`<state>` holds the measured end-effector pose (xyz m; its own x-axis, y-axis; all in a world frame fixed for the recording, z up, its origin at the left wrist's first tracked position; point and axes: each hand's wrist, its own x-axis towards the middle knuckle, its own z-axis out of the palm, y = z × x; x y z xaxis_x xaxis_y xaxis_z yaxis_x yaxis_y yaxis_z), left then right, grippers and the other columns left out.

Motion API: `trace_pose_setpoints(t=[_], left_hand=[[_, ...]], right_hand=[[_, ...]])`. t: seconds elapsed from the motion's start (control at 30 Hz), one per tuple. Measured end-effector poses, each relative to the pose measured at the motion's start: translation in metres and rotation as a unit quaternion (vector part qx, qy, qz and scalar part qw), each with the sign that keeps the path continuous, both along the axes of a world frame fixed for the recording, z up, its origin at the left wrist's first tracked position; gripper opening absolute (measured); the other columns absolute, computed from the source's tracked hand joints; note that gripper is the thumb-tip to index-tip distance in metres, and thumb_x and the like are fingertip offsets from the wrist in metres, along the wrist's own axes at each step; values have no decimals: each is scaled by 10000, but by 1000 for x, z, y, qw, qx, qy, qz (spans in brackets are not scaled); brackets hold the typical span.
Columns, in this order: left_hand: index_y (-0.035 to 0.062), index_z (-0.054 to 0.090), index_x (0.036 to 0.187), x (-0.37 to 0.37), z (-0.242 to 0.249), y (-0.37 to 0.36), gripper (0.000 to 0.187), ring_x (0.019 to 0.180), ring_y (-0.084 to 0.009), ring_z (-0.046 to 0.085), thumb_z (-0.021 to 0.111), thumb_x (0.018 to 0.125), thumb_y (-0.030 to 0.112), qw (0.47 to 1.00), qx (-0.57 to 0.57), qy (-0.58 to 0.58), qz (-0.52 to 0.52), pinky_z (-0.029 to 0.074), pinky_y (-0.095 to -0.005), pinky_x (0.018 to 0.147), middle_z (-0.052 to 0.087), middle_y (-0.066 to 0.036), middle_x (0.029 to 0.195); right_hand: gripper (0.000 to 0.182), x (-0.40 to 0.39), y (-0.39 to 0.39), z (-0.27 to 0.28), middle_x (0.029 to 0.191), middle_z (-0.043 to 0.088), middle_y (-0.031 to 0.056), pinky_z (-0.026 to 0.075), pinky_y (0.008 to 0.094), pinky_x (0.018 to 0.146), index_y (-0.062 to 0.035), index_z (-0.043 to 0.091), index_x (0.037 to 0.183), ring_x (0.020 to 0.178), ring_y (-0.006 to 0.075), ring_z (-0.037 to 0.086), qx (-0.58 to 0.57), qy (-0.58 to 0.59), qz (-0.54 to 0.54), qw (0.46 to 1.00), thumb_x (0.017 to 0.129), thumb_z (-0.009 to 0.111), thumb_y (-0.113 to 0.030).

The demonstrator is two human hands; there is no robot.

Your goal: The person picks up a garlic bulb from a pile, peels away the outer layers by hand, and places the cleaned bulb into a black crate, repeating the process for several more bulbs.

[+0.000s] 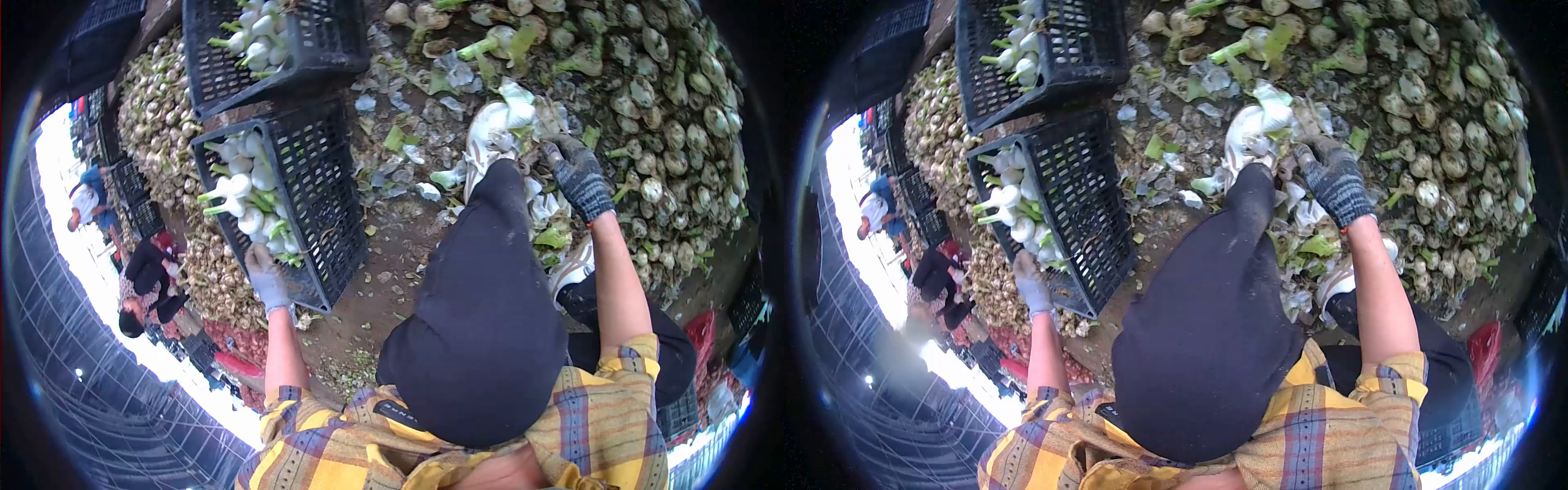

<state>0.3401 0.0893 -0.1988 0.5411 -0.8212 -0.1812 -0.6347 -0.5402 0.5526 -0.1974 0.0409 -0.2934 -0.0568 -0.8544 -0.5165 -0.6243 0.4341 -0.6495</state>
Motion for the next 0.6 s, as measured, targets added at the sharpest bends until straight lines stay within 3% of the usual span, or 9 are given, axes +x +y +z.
trace_pose_setpoints(t=[0.03,0.1,0.17,0.3,0.37,0.43,0.47,0.5,0.6], left_hand=[[34,532,1082,-1,-7,-5,293,672,-64,418,479,933,281,996,-78,-42,-32,361,-204,588,522,5,826],[4,515,1138,-49,9,-42,291,799,-92,493,481,937,213,994,-58,93,9,411,-220,726,560,-25,932],[-24,507,1143,-107,7,-82,261,896,-120,509,472,926,116,980,-131,102,-109,416,-242,809,551,-59,1027],[-27,516,1154,-221,-33,-148,280,954,-140,532,514,877,14,933,-165,183,-261,423,-262,866,562,-87,1072],[-9,531,1150,-278,-63,-170,324,975,-164,546,584,843,81,927,-114,242,-262,423,-271,874,576,-101,1080],[18,517,1178,-315,-101,-197,440,1074,-301,510,614,804,228,903,-133,55,-405,391,-360,935,550,-172,1136],[27,519,1179,-332,-124,-208,468,1130,-330,469,595,803,293,906,-106,56,-406,375,-395,951,528,-190,1173],[29,509,1194,-351,-127,-215,511,1105,-345,496,585,803,349,910,-69,3,-410,389,-394,936,543,-205,1161],[88,547,1149,-369,-146,-231,452,976,-343,576,580,805,380,924,82,20,-372,440,-392,843,613,-196,1027]], right_hand=[[299,-3,2,-7,993,625,198,447,348,834,-15,604,1050,937,316,597,-38,18,0,999,861,519,-229],[289,-3,-4,2,985,622,206,454,360,813,-8,607,1026,919,330,598,-63,11,-10,998,858,521,-227],[281,-3,-5,3,973,618,213,458,372,801,-10,609,1012,906,346,594,-140,12,-24,990,854,531,-228],[272,-7,-16,16,988,617,188,462,376,810,-40,614,1026,923,340,590,-49,-9,-54,997,853,543,-237],[276,-8,-17,15,943,624,200,461,410,797,-57,640,988,892,364,586,-78,-23,-69,994,832,530,-256],[279,-12,-16,11,969,618,200,453,408,815,-61,641,987,921,360,577,-98,-26,-77,992,831,535,-266],[250,-15,-16,11,1006,615,185,453,365,833,-44,622,1021,943,330,583,-79,-10,-61,995,852,544,-210],[246,-15,-18,17,1003,617,187,450,368,844,-43,623,1017,949,336,579,-63,-16,-70,995,853,543,-209],[243,-26,-12,3,1004,619,181,456,378,845,-52,626,1014,950,341,578,-94,-12,-65,993,836,561,-204]])
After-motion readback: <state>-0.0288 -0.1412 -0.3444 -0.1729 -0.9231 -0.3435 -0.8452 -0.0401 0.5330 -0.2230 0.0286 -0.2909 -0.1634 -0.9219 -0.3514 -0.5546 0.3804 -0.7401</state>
